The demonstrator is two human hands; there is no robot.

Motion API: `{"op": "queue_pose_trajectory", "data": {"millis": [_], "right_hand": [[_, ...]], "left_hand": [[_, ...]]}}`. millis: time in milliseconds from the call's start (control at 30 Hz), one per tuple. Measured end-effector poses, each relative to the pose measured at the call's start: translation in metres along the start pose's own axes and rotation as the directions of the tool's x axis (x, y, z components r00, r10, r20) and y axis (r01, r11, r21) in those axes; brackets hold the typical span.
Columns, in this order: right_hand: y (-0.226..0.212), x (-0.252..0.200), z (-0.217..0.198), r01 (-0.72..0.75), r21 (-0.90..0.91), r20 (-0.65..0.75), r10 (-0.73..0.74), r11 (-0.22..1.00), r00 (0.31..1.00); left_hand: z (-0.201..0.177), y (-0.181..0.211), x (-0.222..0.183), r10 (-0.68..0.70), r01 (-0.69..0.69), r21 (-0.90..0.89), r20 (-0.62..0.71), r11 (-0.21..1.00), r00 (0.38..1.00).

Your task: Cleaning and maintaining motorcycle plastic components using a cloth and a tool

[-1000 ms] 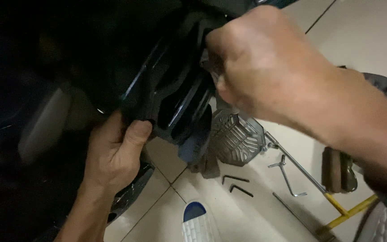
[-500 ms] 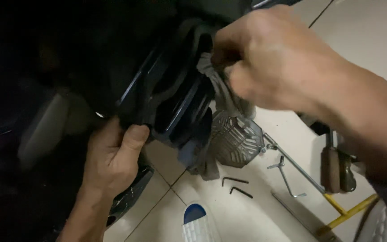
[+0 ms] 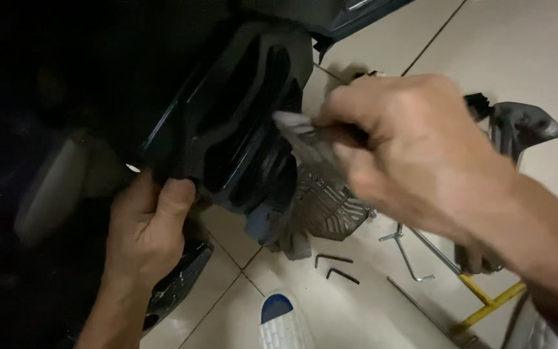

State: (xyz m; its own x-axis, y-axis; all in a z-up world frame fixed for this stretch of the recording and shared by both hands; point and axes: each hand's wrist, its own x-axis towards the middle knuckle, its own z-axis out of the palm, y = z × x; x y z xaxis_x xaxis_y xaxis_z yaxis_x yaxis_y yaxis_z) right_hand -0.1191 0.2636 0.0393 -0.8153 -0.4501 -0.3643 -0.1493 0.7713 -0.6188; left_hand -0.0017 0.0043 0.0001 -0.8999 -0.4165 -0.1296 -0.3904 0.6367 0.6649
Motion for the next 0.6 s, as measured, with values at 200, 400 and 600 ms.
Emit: {"op": "queue_pose_trajectory", "data": {"millis": [200,400,600], "right_hand": [[0.027,0.033,0.040,0.549,-0.325,-0.411,-0.638,0.770,0.651],[0.011,0.019,0.050,0.503,-0.287,-0.382,-0.578,0.816,0.721],[0.005,0.024,0.046,0.376,-0.540,-0.330,-0.601,0.753,0.728]], "left_hand": [[0.003,-0.005,0.001,0.076,-0.075,0.027,-0.033,0.997,0.997],[-0.002,0.000,0.000,0.072,-0.076,0.069,0.058,0.995,0.996],[-0.002,0.002,0.001,0.074,-0.079,0.163,0.037,0.983,0.997]]}}
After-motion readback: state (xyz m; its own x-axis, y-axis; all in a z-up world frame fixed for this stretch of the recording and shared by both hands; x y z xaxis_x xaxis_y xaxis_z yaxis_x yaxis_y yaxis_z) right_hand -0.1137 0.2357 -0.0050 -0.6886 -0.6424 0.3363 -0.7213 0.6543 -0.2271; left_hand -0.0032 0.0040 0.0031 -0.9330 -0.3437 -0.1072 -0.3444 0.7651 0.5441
